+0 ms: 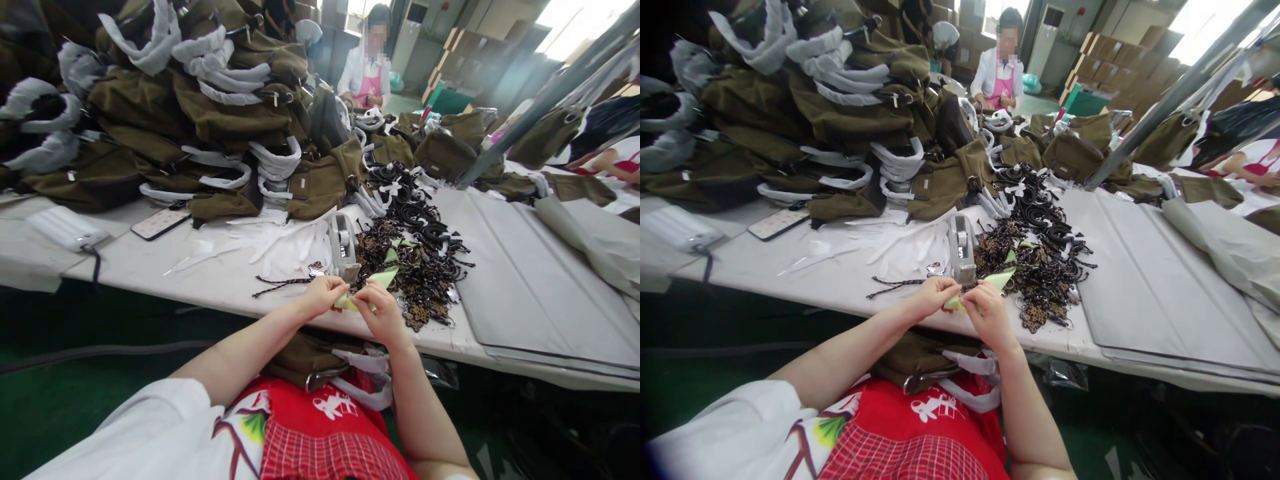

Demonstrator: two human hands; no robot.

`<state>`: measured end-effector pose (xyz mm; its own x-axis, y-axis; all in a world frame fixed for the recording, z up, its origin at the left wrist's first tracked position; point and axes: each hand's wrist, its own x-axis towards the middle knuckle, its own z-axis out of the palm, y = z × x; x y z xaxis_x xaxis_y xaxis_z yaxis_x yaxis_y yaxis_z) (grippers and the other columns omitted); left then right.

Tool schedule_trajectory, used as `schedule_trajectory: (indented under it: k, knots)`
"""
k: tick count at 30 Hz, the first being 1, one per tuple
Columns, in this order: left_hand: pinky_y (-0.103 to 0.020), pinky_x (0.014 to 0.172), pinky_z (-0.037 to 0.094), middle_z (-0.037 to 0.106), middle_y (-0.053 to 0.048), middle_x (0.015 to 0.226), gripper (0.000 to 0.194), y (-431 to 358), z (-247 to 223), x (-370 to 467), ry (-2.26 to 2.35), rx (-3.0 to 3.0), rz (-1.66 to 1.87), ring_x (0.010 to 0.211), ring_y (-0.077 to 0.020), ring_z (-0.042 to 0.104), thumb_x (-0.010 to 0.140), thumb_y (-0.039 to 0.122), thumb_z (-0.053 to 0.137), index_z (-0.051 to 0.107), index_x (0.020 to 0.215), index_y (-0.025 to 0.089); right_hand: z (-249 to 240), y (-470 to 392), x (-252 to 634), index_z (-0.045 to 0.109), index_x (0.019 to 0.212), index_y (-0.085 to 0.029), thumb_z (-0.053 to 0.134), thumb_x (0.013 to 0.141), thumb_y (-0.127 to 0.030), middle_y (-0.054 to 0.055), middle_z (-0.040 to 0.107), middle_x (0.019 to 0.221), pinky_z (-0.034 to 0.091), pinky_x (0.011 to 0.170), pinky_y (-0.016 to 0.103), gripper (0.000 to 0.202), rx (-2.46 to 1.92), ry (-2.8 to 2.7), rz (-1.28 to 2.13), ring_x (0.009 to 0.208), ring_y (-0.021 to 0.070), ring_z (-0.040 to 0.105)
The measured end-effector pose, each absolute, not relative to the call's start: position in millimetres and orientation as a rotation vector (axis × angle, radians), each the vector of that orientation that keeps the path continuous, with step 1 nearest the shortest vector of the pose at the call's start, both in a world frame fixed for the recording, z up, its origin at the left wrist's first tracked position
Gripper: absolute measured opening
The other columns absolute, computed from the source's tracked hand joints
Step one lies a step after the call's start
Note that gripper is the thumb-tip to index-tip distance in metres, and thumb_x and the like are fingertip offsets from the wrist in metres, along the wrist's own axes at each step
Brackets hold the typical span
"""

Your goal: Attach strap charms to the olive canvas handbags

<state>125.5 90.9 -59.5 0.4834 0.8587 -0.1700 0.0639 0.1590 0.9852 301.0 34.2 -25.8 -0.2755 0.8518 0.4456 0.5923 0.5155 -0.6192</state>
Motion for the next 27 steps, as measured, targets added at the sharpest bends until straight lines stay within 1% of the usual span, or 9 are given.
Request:
schedule_trajectory:
  k: [3, 6, 9, 13, 16, 18, 20, 24, 27]
  knots:
    - [-0.017, 0.041, 0.042, 0.060, 0.001, 0.052, 0.039, 99, -59, 123, 1.006, 1.268, 0.726, 0.044, -0.0097, 0.057, 0.085, 0.051, 0.058, 0.057, 0.071, 0.015, -25, 32, 302, 0.059, 0.079, -0.025, 0.056, 0.093, -0.024, 0.000, 0.065, 0.073, 0.043, 0.101, 0.047, 0.014, -1.162, -1.931, 0.413, 0.072, 0.0184, 0.058]
    - [-0.019, 0.041, 0.045, 0.065, -0.002, 0.059, 0.047, 98, -52, 124, 0.875, 1.303, 0.627, 0.049, -0.0127, 0.063, 0.085, 0.060, 0.055, 0.059, 0.075, 0.014, -32, 39, 303, 0.059, 0.076, -0.025, 0.061, 0.090, -0.025, -0.001, 0.064, 0.070, 0.044, 0.102, 0.048, 0.014, -1.191, -1.939, 0.404, 0.070, 0.0183, 0.058]
    - [-0.021, 0.039, 0.047, 0.063, -0.002, 0.059, 0.055, 92, -45, 129, 0.746, 1.322, 0.520, 0.048, -0.0145, 0.064, 0.083, 0.068, 0.052, 0.058, 0.075, 0.014, -41, 48, 304, 0.059, 0.075, -0.024, 0.066, 0.085, -0.026, -0.001, 0.063, 0.069, 0.045, 0.100, 0.048, 0.013, -1.245, -1.963, 0.394, 0.071, 0.0191, 0.059]
    - [-0.019, 0.039, 0.047, 0.058, 0.002, 0.055, 0.044, 86, -47, 136, 0.824, 1.401, 0.543, 0.045, -0.0117, 0.061, 0.080, 0.058, 0.063, 0.058, 0.072, 0.014, -46, 54, 310, 0.055, 0.072, -0.024, 0.071, 0.079, -0.030, -0.002, 0.058, 0.067, 0.043, 0.102, 0.050, 0.019, -1.318, -1.998, 0.340, 0.067, 0.0183, 0.056]
    - [-0.017, 0.038, 0.043, 0.056, 0.003, 0.053, 0.034, 87, -51, 137, 0.860, 1.463, 0.590, 0.043, -0.0103, 0.058, 0.084, 0.046, 0.060, 0.061, 0.073, 0.014, -45, 53, 315, 0.056, 0.074, -0.023, 0.067, 0.085, -0.032, -0.002, 0.060, 0.069, 0.040, 0.105, 0.050, 0.017, -1.286, -2.032, 0.411, 0.067, 0.0169, 0.057]
    - [-0.019, 0.039, 0.042, 0.056, 0.004, 0.051, 0.029, 91, -54, 136, 0.920, 1.493, 0.614, 0.042, -0.0107, 0.057, 0.084, 0.040, 0.059, 0.062, 0.071, 0.015, -42, 50, 316, 0.058, 0.074, -0.024, 0.060, 0.090, -0.028, -0.002, 0.060, 0.070, 0.039, 0.106, 0.050, 0.017, -1.252, -2.033, 0.426, 0.069, 0.0169, 0.057]
    - [-0.020, 0.040, 0.041, 0.056, 0.003, 0.050, 0.027, 95, -57, 134, 1.003, 1.502, 0.645, 0.042, -0.0113, 0.056, 0.084, 0.037, 0.058, 0.061, 0.067, 0.015, -38, 45, 315, 0.058, 0.073, -0.024, 0.057, 0.092, -0.025, -0.001, 0.060, 0.070, 0.039, 0.106, 0.050, 0.019, -1.224, -2.006, 0.408, 0.071, 0.0177, 0.057]
    - [-0.018, 0.041, 0.039, 0.055, 0.003, 0.049, 0.029, 103, -57, 132, 1.093, 1.506, 0.695, 0.043, -0.0102, 0.054, 0.085, 0.038, 0.057, 0.056, 0.065, 0.017, -33, 40, 314, 0.059, 0.075, -0.025, 0.058, 0.092, -0.026, -0.001, 0.064, 0.073, 0.038, 0.106, 0.051, 0.016, -1.222, -1.941, 0.365, 0.074, 0.0184, 0.058]
    - [-0.017, 0.044, 0.045, 0.061, 0.001, 0.058, 0.037, 101, -50, 137, 0.913, 1.467, 0.595, 0.050, -0.0113, 0.061, 0.087, 0.048, 0.054, 0.059, 0.073, 0.015, -38, 47, 314, 0.060, 0.075, -0.025, 0.061, 0.089, -0.027, -0.002, 0.063, 0.071, 0.039, 0.106, 0.050, 0.014, -1.243, -1.970, 0.333, 0.071, 0.0179, 0.059]
